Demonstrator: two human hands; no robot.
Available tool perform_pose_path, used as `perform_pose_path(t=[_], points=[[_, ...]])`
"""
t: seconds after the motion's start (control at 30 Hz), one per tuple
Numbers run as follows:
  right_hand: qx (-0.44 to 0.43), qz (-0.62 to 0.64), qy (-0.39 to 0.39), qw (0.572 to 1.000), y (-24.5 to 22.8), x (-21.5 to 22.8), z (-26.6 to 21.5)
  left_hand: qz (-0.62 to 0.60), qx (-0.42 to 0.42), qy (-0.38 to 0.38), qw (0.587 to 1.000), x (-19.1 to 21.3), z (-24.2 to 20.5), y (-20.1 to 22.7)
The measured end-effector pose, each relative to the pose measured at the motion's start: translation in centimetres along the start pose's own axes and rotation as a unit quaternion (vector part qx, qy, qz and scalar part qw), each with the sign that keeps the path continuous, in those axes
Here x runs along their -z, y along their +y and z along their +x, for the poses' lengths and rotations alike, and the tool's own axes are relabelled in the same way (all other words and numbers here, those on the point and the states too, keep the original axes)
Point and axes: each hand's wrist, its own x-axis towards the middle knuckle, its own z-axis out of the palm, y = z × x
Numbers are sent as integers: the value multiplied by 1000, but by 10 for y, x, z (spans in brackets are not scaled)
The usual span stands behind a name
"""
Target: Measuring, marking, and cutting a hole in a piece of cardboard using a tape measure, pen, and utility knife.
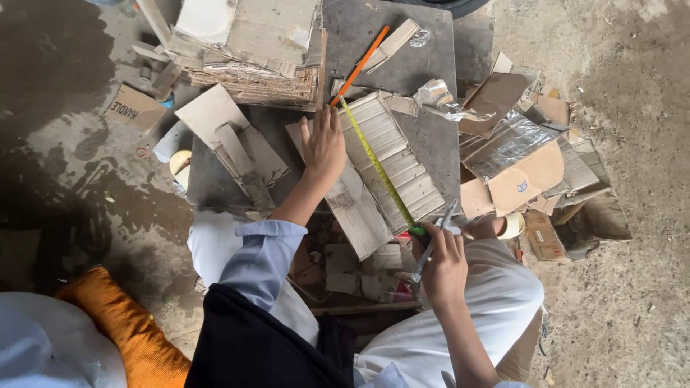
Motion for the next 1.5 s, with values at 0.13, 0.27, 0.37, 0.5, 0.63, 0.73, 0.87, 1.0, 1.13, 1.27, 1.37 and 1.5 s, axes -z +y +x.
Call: perform_pose_path(t=[0.13,0.27,0.37,0.5,0.63,0.73,0.87,1.0,1.13,1.27,1.37,1.5], points=[[3,10,-14,1000,-2,-3,3,-29,1,-27,999,2,3,11],[-4,1,-31,999,0,-4,-10,41,-27,-75,996,-25,11,12],[-25,0,-52,998,4,-5,-20,56,-31,-117,991,-33,16,14],[-44,-3,-77,996,5,-7,-27,76,-34,-150,985,-27,15,18],[-67,10,-89,994,2,-6,-32,65,-50,-149,985,-38,22,15],[-74,16,-98,992,2,-10,-37,67,-54,-180,980,-35,28,18],[-110,19,-144,983,-1,-13,-44,100,-56,-217,970,-24,25,26],[-115,54,-122,984,16,-23,-52,145,-57,-249,956,-25,25,33],[-137,140,-75,978,-8,8,1,155,-52,-263,951,-36,28,37],[-224,265,-72,935,-14,3,35,252,-54,-296,920,-37,34,42],[-258,273,-97,922,-2,-22,32,254,-52,-308,915,-34,33,44],[-276,241,-125,922,-2,-41,34,255,-46,-317,912,-39,37,46]])
